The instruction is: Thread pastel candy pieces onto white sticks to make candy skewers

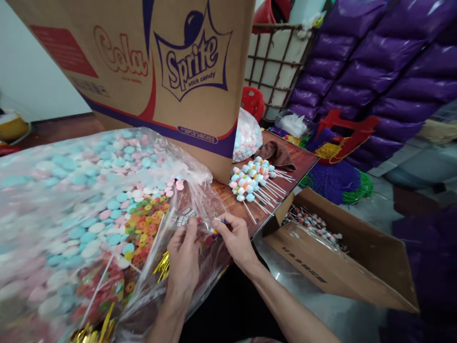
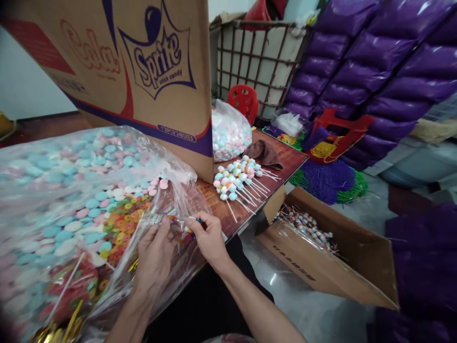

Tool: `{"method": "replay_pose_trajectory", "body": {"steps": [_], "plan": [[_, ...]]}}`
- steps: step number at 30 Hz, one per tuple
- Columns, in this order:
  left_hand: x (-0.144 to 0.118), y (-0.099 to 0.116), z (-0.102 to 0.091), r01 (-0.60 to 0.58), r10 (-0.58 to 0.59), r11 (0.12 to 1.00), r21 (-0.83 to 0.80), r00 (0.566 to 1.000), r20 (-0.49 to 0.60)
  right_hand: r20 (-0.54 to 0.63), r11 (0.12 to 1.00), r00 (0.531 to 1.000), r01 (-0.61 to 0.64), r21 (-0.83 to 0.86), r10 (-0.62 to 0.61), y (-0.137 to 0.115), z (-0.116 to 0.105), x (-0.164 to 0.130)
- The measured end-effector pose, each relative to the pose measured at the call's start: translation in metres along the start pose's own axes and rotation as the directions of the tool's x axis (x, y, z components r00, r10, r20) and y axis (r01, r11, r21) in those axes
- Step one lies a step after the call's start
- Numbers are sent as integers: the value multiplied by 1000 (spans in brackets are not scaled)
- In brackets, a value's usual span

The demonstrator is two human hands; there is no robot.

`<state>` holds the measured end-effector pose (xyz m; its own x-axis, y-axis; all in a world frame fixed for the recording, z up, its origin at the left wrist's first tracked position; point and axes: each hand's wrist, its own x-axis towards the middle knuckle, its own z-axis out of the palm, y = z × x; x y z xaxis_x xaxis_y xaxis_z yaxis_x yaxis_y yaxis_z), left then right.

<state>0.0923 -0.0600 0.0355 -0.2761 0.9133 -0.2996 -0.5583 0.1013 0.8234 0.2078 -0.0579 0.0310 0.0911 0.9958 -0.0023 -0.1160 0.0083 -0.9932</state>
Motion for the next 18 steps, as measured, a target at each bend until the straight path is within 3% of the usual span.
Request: {"method": "replay_pose_trajectory", "body": {"steps": [4,10,18], "plan": [[3,11,-2,19,-21,999,-42,998,-65,71,998,997,-12,-67,16,-1,-10,3],[2,8,4,-64,57,996,-58,992,-111,46,999,998,-44,-8,44,4,-13,4],[1,5,9,-9,8,999,-43,1000,-21,103,984,993,72,-165,-56,-5,-28,12]]}}
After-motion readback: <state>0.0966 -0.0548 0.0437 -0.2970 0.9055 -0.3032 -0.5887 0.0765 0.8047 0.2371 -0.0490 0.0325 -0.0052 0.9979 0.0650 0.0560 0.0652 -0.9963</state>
